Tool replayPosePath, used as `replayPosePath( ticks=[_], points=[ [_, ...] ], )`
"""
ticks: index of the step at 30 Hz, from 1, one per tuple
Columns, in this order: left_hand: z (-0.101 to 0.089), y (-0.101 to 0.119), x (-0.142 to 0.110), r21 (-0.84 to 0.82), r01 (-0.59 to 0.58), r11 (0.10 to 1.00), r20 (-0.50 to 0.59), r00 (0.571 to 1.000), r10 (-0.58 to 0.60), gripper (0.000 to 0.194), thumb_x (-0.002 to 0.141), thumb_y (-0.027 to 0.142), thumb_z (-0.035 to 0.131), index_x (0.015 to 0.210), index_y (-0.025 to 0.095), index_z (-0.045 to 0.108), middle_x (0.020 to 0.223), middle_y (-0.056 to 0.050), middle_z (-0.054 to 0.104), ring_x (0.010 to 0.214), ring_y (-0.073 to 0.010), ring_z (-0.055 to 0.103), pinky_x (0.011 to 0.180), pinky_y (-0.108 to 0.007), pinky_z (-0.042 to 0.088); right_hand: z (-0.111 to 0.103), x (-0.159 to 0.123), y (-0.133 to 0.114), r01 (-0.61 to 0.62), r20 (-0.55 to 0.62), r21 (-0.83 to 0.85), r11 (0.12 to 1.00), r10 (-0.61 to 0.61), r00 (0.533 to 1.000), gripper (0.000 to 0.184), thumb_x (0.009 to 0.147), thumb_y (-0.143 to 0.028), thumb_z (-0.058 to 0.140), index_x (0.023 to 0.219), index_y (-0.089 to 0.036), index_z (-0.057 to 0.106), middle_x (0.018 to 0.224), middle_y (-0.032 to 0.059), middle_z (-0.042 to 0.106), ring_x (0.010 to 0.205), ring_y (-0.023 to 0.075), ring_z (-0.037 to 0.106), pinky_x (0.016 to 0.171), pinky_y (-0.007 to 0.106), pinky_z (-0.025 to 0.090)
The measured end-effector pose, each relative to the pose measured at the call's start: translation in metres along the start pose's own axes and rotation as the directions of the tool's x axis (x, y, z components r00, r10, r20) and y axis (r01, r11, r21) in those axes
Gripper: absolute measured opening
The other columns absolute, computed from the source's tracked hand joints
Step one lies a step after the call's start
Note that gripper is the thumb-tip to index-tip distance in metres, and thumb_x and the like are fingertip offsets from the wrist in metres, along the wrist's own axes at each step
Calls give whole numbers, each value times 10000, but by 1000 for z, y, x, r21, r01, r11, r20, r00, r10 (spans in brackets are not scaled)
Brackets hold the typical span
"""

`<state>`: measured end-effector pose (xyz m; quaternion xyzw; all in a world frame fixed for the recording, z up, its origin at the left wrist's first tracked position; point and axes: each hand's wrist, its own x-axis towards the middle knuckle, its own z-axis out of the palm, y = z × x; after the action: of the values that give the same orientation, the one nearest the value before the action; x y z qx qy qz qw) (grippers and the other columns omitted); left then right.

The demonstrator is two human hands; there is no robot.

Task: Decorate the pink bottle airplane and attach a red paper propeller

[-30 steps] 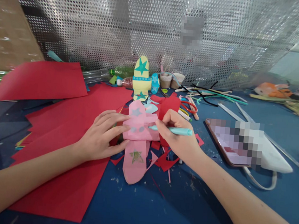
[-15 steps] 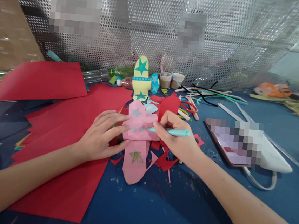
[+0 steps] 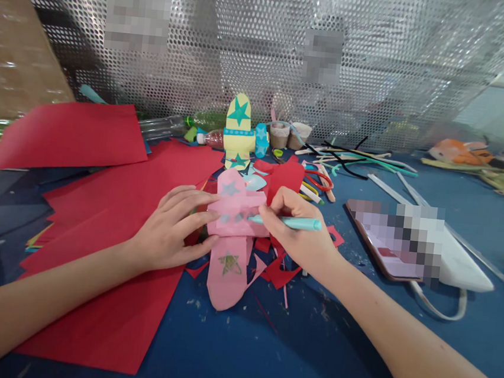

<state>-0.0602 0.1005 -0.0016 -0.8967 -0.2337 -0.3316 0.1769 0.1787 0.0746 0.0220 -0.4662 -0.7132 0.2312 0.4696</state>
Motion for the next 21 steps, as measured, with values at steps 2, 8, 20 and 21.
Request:
replayPosePath(
  ticks=[2,8,20,21],
  points=[
    [0,0,0,3,0,1000,-2,1000,0,213,818,246,603,1013,196,534,1138,-138,629,1045,-258,595,969,-484,429,0,0,0,5,-2,-13,1000,-5,1000,311,811,-172,564,598,-224,343,506,-73,372,439,78,318,418,232,272],
    [-2,1,3,2,-10,1000,-3,1000,10,207,815,236,609,1000,186,530,1125,-146,635,1023,-261,603,958,-479,433,0,-1,1,-1,7,0,1000,1,1000,309,808,-169,559,594,-224,343,511,-75,365,445,79,323,426,232,280],
    [-1,0,1,-1,-6,1000,-2,1000,6,209,819,242,602,1011,194,534,1134,-139,631,1044,-254,592,970,-475,424,0,0,-1,19,-26,-42,999,-20,999,310,798,-137,556,589,-226,345,507,-68,396,441,83,332,419,234,278],
    [-1,0,1,-1,-5,1000,1,1000,5,209,820,244,602,1011,195,534,1134,-138,631,1046,-254,591,971,-476,424,-1,1,-1,25,-32,-45,999,-26,999,311,796,-131,556,586,-225,347,509,-66,407,444,85,343,424,235,285]
  ],
)
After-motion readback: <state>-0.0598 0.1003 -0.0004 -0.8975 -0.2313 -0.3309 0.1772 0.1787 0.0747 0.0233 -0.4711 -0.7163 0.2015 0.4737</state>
